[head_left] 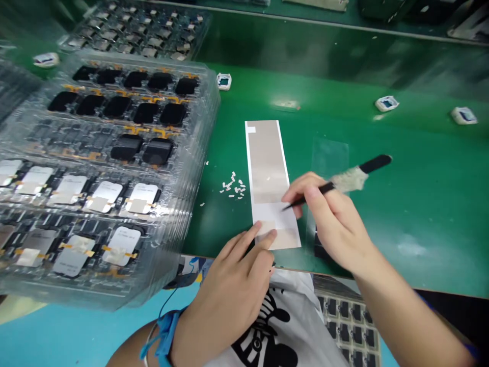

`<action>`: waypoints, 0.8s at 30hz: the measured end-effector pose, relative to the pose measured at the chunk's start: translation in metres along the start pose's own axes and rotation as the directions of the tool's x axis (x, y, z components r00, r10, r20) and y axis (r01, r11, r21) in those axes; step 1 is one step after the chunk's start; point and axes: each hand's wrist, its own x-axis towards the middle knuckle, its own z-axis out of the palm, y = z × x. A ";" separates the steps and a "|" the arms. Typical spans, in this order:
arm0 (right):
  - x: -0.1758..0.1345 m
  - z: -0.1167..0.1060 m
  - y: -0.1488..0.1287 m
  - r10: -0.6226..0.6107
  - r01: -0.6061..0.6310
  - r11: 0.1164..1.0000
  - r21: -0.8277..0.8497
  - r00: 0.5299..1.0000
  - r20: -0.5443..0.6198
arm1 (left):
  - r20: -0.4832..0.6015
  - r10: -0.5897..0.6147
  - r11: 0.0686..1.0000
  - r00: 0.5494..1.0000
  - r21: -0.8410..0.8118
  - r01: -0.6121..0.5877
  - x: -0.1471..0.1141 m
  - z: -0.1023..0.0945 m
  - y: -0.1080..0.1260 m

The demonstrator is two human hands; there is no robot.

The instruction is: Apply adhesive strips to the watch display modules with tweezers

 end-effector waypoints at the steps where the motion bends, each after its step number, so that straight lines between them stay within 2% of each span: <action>1: -0.013 0.001 0.004 0.026 -0.025 0.999 0.024 0.998 -0.057 | -0.001 0.022 0.999 1.000 0.039 -0.022 0.000 0.001 0.000; 5: -0.047 0.013 0.018 0.128 -0.090 0.982 0.163 0.962 -0.241 | 0.006 0.102 0.982 0.995 0.157 -0.101 -0.001 0.005 -0.001; 8: -0.051 0.023 0.023 0.184 -0.115 0.965 0.234 0.937 -0.297 | 0.002 0.123 0.971 0.992 0.205 -0.121 -0.001 0.006 -0.001; 11: -0.049 0.029 0.021 0.209 -0.148 0.970 0.192 0.912 -0.354 | -0.008 0.134 0.965 0.991 0.227 -0.129 0.000 0.005 0.001; 14: -0.048 0.029 0.019 0.263 -0.176 0.951 0.255 0.893 -0.365 | -0.014 0.124 0.967 0.992 0.227 -0.118 0.001 0.004 0.002; 17: -0.048 0.026 0.020 0.349 -0.170 0.863 0.476 0.882 -0.317 | -0.011 0.103 0.978 0.995 0.182 -0.100 0.003 0.002 0.002; 19: -0.047 0.024 0.019 0.381 -0.112 0.786 0.608 0.862 -0.333 | -0.026 0.073 0.995 0.997 0.076 -0.071 0.004 -0.002 0.001; 21: -0.048 0.023 0.016 0.389 -0.038 0.720 0.693 0.849 -0.358 | -0.069 -0.025 0.989 0.997 -0.144 0.015 0.006 -0.005 0.001; 22: -0.049 0.024 0.013 0.385 -0.002 0.701 0.714 0.843 -0.375 | -0.092 -0.110 0.953 0.990 -0.293 0.079 0.007 -0.005 0.002; 23: -0.051 0.026 0.010 0.372 0.037 0.697 0.716 0.835 -0.405 | -0.104 -0.211 0.879 0.972 -0.456 0.142 0.008 -0.005 0.003; 24: -0.053 0.029 0.007 0.350 0.078 0.711 0.698 0.823 -0.448 | -0.101 -0.312 0.767 0.945 -0.614 0.188 0.010 -0.003 0.004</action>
